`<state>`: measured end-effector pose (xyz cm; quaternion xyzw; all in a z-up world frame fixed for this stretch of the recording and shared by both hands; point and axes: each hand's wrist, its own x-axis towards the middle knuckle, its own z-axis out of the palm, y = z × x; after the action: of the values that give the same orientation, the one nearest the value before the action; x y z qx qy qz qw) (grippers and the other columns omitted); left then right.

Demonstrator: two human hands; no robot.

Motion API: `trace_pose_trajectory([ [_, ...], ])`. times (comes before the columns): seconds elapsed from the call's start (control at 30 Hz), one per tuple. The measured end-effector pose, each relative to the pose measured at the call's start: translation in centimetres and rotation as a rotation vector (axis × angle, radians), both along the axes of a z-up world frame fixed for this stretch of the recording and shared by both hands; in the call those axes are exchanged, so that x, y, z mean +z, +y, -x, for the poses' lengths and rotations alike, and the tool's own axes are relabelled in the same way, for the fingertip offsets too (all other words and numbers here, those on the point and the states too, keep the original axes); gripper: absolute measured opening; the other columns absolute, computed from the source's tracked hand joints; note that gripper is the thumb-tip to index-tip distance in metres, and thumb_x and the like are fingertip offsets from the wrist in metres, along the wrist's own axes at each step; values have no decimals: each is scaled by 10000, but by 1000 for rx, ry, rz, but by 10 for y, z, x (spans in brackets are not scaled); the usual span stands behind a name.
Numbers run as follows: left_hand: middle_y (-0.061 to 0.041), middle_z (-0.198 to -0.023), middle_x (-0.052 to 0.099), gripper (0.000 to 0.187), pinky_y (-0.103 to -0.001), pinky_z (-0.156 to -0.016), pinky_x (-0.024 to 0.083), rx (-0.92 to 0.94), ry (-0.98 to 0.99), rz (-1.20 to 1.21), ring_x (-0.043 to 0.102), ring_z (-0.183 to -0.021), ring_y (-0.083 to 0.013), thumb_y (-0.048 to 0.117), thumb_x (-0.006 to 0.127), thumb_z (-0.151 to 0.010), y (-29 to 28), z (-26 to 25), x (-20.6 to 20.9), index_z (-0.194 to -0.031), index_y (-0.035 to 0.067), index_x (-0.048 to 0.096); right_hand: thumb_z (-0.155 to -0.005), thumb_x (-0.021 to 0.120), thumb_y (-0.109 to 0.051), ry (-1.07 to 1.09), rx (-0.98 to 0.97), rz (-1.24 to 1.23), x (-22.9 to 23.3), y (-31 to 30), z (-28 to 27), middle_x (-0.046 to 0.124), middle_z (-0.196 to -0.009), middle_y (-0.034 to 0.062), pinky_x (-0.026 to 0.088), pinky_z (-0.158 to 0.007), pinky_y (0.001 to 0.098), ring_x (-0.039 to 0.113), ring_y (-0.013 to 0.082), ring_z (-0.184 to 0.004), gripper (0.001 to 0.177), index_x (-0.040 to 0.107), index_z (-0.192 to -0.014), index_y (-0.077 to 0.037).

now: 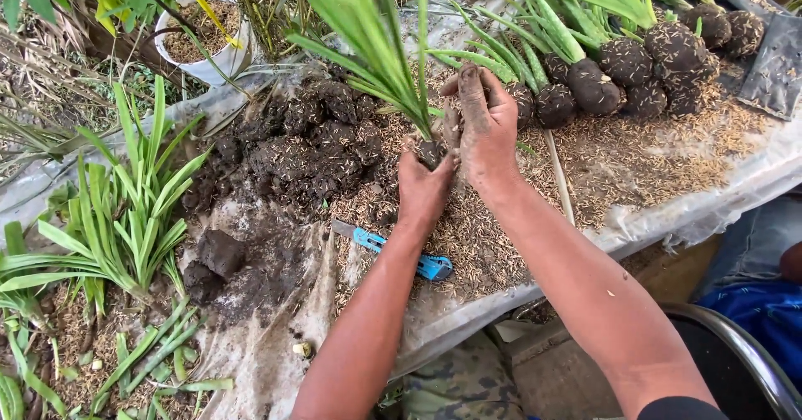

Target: Preparing plant cuttings by manually molding soil around the roots to create root balls for propagation.

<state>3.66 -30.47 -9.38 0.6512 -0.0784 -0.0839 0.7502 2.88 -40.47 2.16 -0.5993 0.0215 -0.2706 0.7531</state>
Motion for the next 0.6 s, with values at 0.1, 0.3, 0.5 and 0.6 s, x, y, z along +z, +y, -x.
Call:
trace_pose_trajectory([
  [0.1, -296, -1106, 781, 474, -506, -988, 653, -21, -87, -26, 774, -972, -235, -59, 802, -933, -9, 1, 5, -1357, -64, 590, -1180, 561, -443, -20, 79, -16, -6, 2, -4, 613, -742, -3, 537, -567, 224, 594, 76, -604, 340, 704, -1123, -140],
  [0.3, -356, -1266, 753, 784, -571, -1100, 595, 59, -223, -114, 777, -961, -295, -73, 897, -889, 1, -13, -44, -1539, -149, 464, -1202, 571, -243, -69, 74, 119, -5, 1, 1, 696, -1111, 74, 649, -762, 275, 693, 103, -851, 178, 667, -1245, -99],
  [0.5, -316, -1221, 756, 458, -554, -886, 695, 205, -325, -307, 781, -1078, -406, -38, 725, -964, 7, 9, 36, -1403, -71, 601, -1165, 626, -60, 223, -106, 473, -22, -33, 1, 613, -1364, 182, 558, -1036, 458, 663, 250, -1151, 302, 634, -1467, -70],
  [0.6, -311, -1285, 728, 479, -549, -894, 702, 250, -341, -266, 767, -1117, -405, 72, 758, -1002, 4, 0, 27, -1432, -47, 583, -1073, 706, -75, 448, -114, 993, 1, -22, 29, 377, -1704, 329, 385, -1266, 676, 424, 523, -1541, 527, 585, -1576, 23],
])
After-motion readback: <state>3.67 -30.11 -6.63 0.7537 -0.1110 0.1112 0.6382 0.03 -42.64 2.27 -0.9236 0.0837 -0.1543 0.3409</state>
